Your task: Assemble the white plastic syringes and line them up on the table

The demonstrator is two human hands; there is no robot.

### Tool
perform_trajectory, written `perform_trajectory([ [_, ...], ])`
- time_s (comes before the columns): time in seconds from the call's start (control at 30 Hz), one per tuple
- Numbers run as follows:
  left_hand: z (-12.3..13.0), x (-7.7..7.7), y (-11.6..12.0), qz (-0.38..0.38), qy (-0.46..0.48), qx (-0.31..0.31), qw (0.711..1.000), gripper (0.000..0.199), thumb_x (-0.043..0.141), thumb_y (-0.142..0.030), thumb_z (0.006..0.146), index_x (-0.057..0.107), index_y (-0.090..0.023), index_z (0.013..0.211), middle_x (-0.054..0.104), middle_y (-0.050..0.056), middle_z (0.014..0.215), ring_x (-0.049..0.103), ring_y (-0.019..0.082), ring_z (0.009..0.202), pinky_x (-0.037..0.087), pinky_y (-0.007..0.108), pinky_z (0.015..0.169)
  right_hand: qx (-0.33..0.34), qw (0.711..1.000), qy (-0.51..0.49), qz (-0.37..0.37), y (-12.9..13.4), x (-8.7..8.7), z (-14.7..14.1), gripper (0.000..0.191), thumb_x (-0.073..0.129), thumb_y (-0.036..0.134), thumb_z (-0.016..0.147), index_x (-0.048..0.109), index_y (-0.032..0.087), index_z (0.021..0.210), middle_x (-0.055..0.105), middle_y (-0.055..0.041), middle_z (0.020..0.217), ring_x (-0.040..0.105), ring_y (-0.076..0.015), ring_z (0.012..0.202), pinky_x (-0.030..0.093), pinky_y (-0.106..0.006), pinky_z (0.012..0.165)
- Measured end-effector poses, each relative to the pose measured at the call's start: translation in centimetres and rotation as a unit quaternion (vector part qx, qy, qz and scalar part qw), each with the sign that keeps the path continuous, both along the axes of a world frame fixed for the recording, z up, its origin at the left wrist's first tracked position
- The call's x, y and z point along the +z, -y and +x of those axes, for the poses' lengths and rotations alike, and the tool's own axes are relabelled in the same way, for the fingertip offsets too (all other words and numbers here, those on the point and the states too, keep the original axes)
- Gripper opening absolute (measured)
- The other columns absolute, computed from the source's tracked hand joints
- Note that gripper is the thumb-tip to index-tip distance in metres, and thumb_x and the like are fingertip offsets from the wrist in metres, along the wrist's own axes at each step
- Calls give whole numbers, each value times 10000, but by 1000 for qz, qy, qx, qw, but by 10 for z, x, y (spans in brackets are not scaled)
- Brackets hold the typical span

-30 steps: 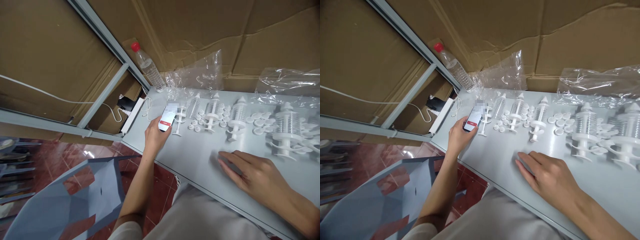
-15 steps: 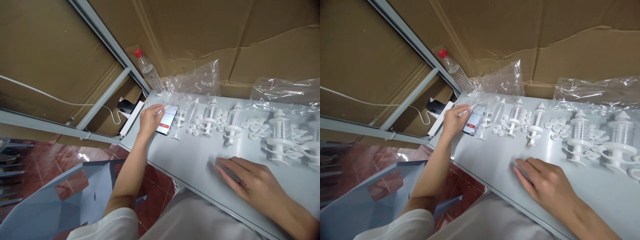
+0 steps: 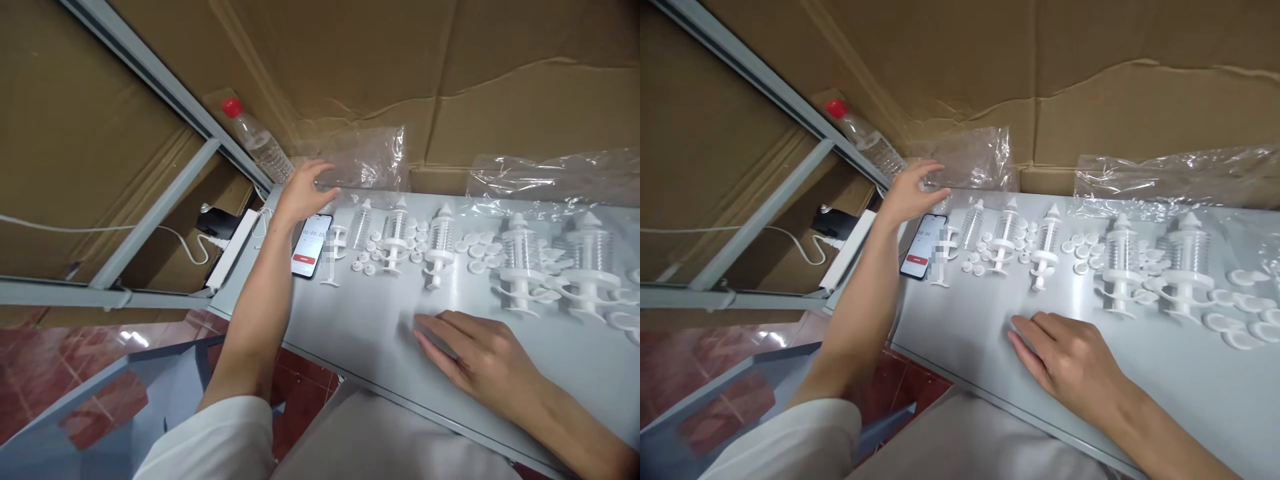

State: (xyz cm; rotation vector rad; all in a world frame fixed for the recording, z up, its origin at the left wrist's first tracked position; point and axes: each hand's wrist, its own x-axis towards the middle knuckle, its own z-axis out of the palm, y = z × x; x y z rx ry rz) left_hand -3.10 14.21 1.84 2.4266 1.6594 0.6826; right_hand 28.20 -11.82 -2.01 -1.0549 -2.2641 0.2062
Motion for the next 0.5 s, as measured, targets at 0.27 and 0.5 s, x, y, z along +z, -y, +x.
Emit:
perform_trajectory([
  [0.27, 0, 12, 46, 81, 58, 32, 994, 293, 732, -353, 899, 758, -233, 1165, 737, 51, 1334, 668, 241, 1285, 463, 389, 1187, -41, 999, 14, 9, -3, 3, 12, 95, 653, 182, 1017, 690, 188, 1104, 669, 22, 722, 514, -102, 502, 429, -292, 527],
  [0.5, 77, -9, 137, 36, 31, 46, 998, 351, 735, -425, 931, 727, -234, 1226, 801, 30, 1076, 729, 191, 850, 563, 342, 848, -87, 995, 39, 40, -6, 2, 14, 147, 650, 234, 1021, 706, 170, 1141, 637, 35, 658, 505, -109, 460, 372, -312, 480],
])
